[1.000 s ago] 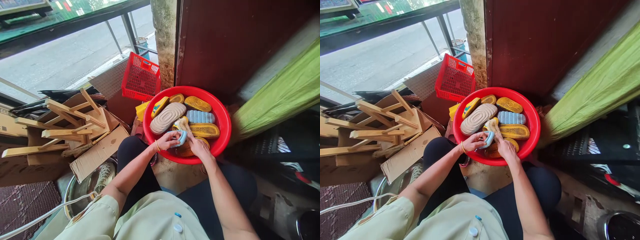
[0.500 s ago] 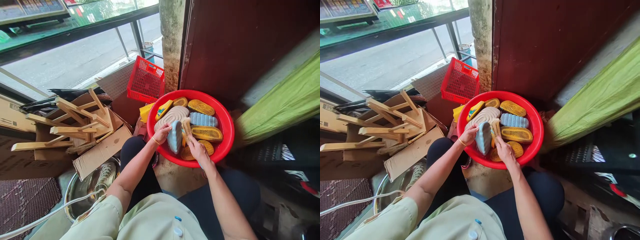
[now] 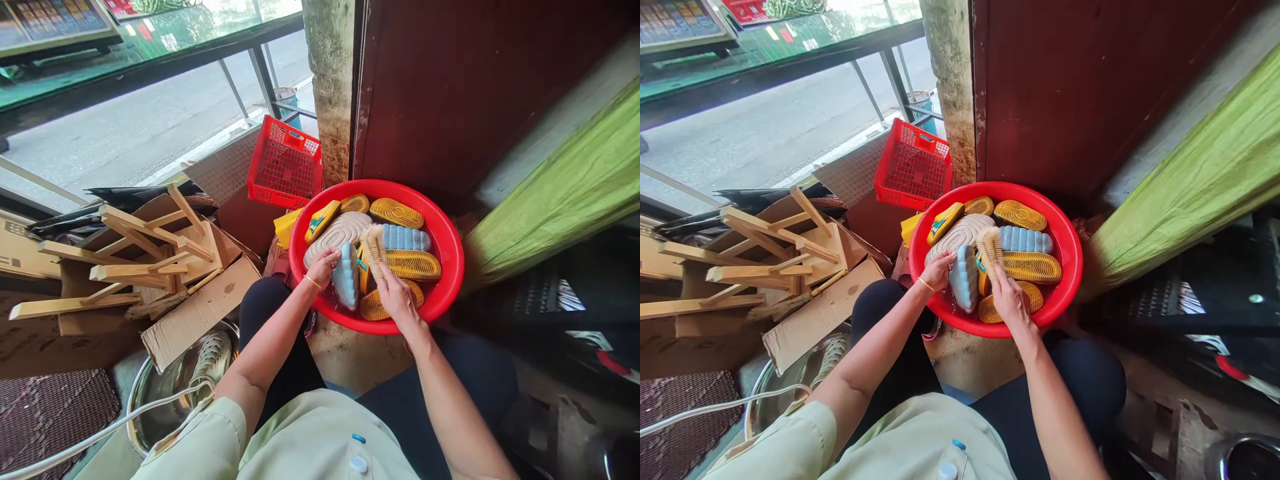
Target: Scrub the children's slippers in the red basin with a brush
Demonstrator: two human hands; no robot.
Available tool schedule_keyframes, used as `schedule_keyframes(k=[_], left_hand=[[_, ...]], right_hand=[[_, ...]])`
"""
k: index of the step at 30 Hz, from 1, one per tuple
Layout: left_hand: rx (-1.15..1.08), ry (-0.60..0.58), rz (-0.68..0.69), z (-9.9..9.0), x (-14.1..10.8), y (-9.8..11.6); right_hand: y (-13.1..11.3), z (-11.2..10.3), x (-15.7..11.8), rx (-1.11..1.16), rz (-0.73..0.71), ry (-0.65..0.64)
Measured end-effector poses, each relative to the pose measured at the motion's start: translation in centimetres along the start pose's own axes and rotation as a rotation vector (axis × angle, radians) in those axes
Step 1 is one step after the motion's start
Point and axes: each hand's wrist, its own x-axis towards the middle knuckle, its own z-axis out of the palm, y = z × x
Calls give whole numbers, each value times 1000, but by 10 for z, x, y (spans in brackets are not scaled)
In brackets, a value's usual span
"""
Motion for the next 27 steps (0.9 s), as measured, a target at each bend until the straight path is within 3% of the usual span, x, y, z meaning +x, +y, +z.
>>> schedule_keyframes(k=[3, 8, 13, 16, 18, 23, 27], left_hand=[[64, -34, 21, 5, 0, -6], [182, -70, 60, 6, -3, -9], [243, -67, 113, 4, 0, -5], [521, -186, 249, 7, 4, -13], [741, -183, 308, 8, 8, -22], [999, -109, 155, 1, 20, -40], [1067, -64, 139, -2, 24, -43]], right_hand=[[-12, 2, -4, -18, -70, -12], [4, -4, 5, -73, 78, -136], [21, -6, 2, 66, 70, -8], [17, -4, -1, 84, 91, -30], [18, -5, 0, 34, 165, -72], [31, -11, 12, -101, 248, -194], [36, -9, 20, -83, 238, -198]])
